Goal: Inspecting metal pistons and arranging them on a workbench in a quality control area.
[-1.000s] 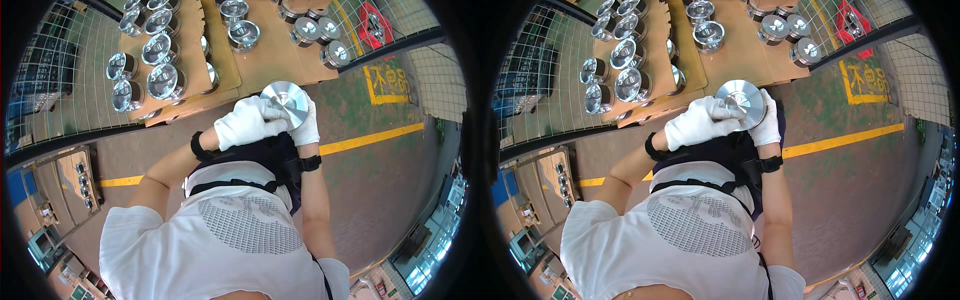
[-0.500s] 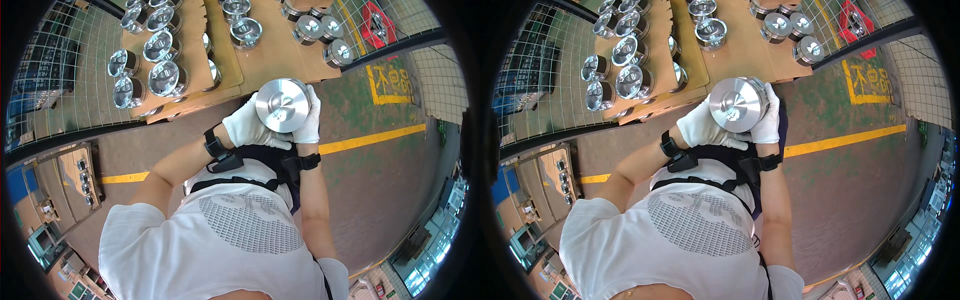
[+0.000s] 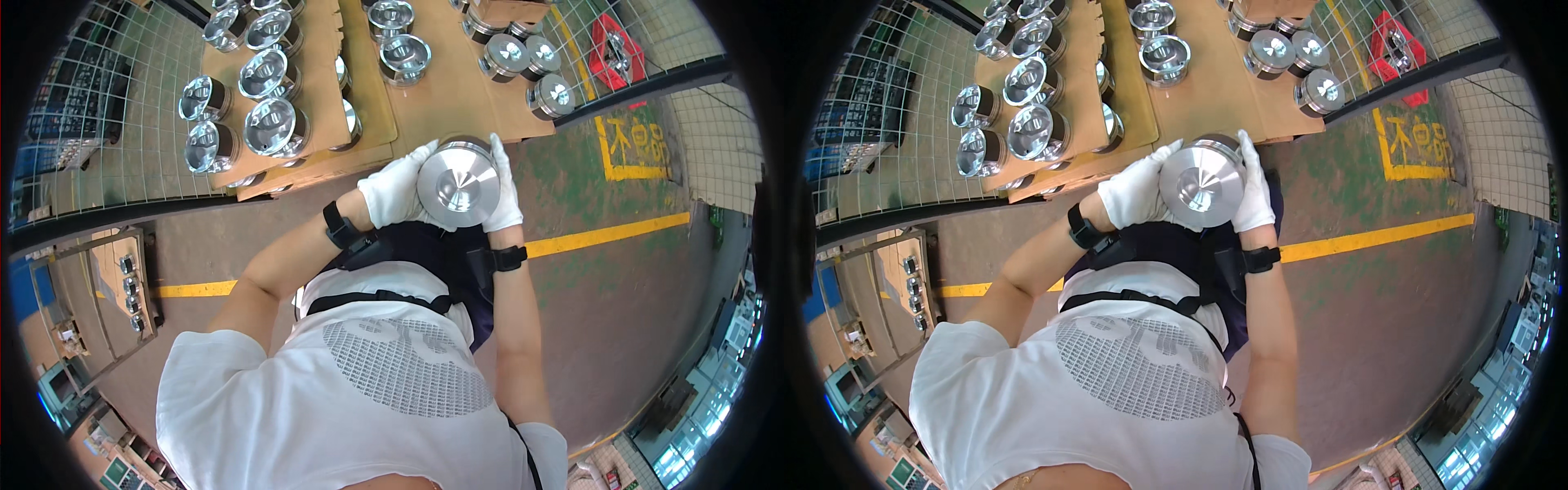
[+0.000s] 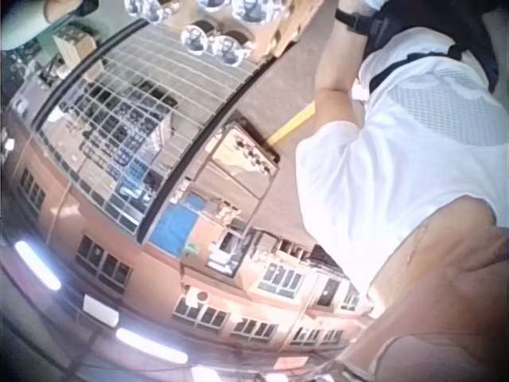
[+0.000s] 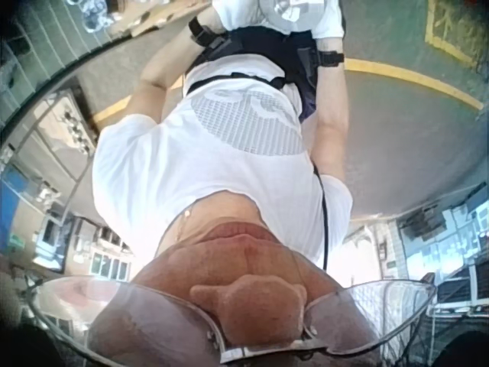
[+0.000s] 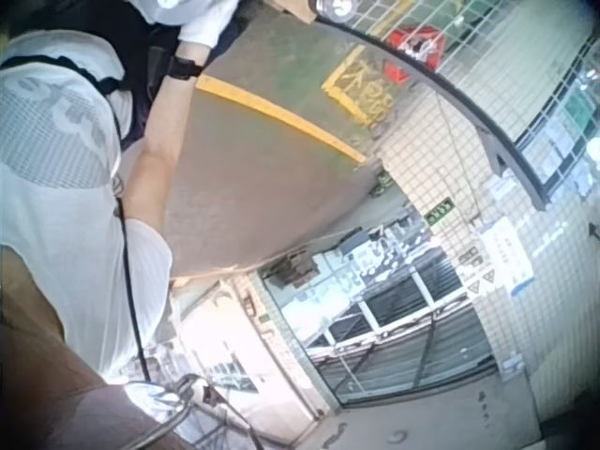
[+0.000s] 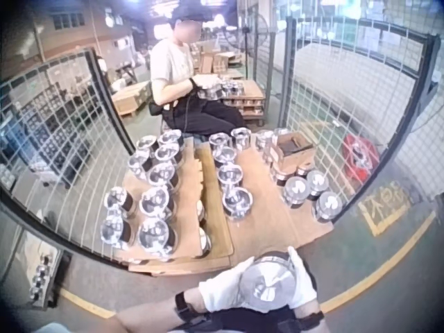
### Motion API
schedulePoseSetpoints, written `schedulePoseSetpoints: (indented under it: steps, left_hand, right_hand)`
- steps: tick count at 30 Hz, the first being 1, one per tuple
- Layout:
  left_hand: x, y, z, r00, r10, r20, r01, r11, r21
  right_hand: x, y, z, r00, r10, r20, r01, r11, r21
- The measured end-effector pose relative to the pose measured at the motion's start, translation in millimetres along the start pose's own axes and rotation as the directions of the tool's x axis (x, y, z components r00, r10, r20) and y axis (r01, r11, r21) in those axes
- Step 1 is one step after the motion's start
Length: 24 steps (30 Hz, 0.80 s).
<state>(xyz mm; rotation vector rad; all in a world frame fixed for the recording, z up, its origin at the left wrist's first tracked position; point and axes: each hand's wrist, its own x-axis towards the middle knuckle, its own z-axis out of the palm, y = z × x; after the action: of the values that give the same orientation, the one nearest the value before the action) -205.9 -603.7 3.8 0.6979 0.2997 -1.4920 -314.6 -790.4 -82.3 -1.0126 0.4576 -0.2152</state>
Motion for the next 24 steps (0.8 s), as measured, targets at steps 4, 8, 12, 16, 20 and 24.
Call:
schedulePoseSetpoints:
  steps: [4, 8, 12, 16, 20, 24]
  left_hand:
    - [-3.0, -8.5, -2.3, 0.998, 0.049, 0.048, -0.051, 0.998, 0.034]
    - [-2.5, -11.0, 2.4, 0.987, 0.155, 0.041, -0.158, 0.983, 0.094]
    - [2.1, -8.9, -5.3, 0.997, 0.071, 0.025, -0.071, 0.997, 0.001]
    - [15.9, -15.3, 0.5, 0.998, -0.017, -0.068, -0.001, 0.965, -0.261]
    - [21.6, -23.7, 2.7, 0.995, 0.096, -0.027, -0.099, 0.926, -0.365]
    - [18.6, -31.7, 7.8, 0.952, 0.299, -0.06, -0.305, 0.934, -0.186]
  right_hand:
    - [23.0, 55.4, -40.2, 0.99, 0.101, 0.098, -0.109, 0.991, 0.079]
    - [26.5, 50.6, -39.9, 0.977, 0.148, 0.157, -0.204, 0.866, 0.457]
    - [-17.0, -9.4, 31.6, 0.99, -0.1, -0.101, 0.107, 0.992, 0.067]
    - [-18.1, -63.6, 72.3, 0.91, 0.158, -0.384, 0.008, 0.917, 0.398]
    - [-18.2, -22.0, 24.7, 0.897, -0.35, -0.268, 0.347, 0.936, -0.063]
    - [-15.2, -21.9, 16.6, 0.802, -0.594, -0.064, 0.463, 0.686, -0.561]
